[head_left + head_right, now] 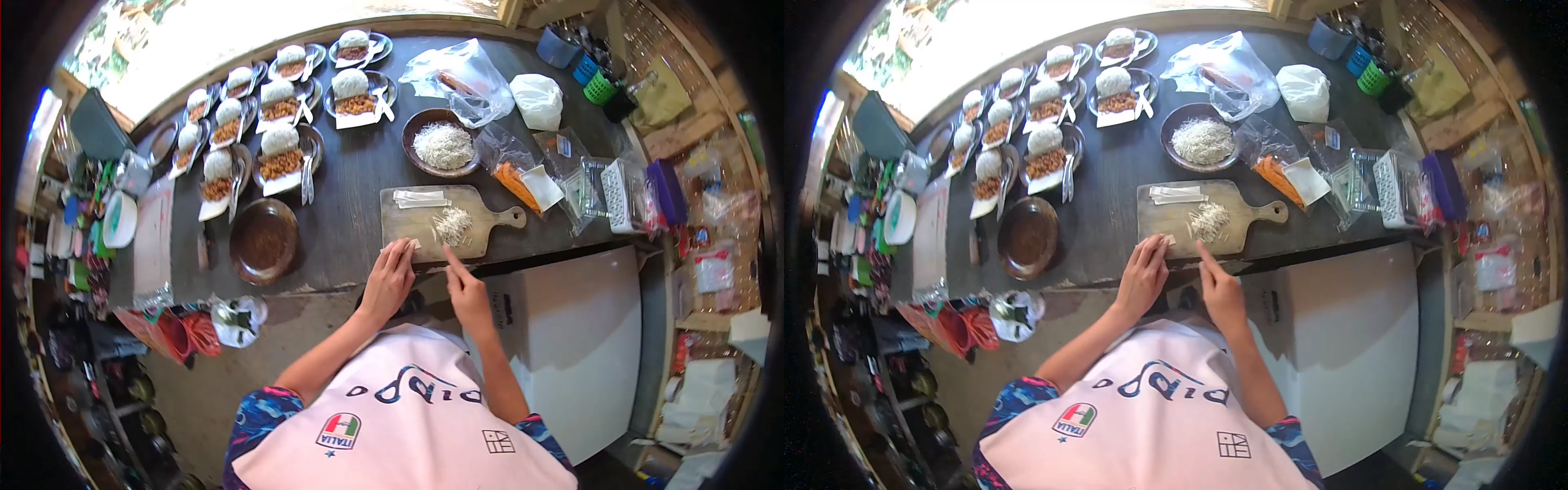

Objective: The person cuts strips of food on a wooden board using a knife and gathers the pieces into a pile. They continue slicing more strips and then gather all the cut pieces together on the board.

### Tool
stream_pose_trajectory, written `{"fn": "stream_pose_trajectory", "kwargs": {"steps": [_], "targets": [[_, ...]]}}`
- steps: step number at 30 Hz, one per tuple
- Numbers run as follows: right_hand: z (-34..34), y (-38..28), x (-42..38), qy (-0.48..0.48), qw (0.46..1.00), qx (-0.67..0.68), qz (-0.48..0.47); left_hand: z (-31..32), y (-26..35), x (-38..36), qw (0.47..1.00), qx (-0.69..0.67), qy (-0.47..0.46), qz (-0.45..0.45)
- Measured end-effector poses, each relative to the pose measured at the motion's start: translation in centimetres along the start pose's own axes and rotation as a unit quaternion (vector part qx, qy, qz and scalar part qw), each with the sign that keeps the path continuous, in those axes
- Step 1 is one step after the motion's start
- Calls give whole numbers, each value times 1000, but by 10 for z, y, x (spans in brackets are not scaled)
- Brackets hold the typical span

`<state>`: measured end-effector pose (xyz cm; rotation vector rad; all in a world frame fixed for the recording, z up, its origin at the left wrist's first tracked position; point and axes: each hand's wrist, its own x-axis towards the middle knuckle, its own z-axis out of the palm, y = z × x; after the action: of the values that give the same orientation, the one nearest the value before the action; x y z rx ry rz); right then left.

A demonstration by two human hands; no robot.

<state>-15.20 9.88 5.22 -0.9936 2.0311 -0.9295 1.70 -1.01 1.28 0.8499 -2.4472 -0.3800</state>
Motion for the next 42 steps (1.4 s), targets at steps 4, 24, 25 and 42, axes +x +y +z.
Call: {"fn": "stream_pose_trajectory", "kwargs": {"steps": [4,24,25,42], "targets": [[0,-10,-8,34,996,9,-86,-12,-7,9,998,-27,35,-42],[10,5,-27,82,978,-157,-113,-6,-4,36,991,37,-103,73],[11,7,-28,86,974,-167,-124,-7,-3,34,990,45,-110,74],[13,16,-11,62,962,-222,-148,15,4,12,985,132,-83,67]]}}
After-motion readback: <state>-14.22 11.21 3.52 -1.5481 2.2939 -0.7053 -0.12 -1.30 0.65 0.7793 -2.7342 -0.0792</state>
